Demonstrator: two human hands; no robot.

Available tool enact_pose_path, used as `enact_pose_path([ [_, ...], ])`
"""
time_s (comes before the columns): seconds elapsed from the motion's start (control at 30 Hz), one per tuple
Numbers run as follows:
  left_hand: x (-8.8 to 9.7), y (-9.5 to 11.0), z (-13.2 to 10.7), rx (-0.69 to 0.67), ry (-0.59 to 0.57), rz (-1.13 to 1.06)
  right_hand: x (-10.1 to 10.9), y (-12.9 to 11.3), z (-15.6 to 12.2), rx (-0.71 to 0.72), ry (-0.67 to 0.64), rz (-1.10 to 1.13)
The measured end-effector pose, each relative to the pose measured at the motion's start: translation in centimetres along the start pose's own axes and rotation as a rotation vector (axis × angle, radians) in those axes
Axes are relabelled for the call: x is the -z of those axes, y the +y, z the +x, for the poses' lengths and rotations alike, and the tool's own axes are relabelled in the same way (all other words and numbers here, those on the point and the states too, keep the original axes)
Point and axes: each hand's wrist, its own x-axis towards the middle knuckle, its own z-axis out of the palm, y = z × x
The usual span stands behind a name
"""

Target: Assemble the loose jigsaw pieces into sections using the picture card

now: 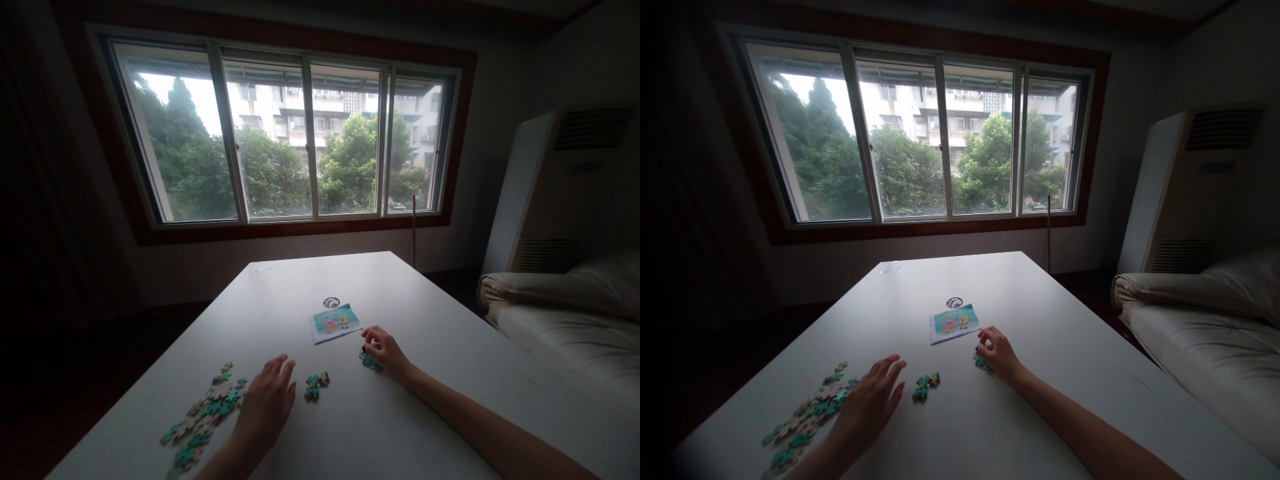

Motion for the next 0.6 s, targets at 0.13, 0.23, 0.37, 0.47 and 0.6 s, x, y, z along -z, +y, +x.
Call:
enact_pose_path([
  [0.13,0.2,-2.3,0.8,0.102,-0.246,0.107,-0.1,0.2,0.1,-0.025,0.012,-0.033],
  [0.23,0.4,-3.1,1.0,0.127,-0.309,0.132,-0.2,0.4,0.1,-0.038,0.025,-0.066],
  [0.37,0.4,-3.2,0.9,0.143,-0.309,0.142,-0.2,0.4,0.1,-0.058,0.039,-0.12],
  [0.47,0.2,-3.2,0.8,0.147,-0.291,0.148,-0.2,0.3,0.0,-0.067,0.041,-0.169],
  [0.6,-0.7,-4.1,0.8,0.161,-0.239,0.165,-0.1,0.0,0.0,-0.078,0.034,-0.243],
])
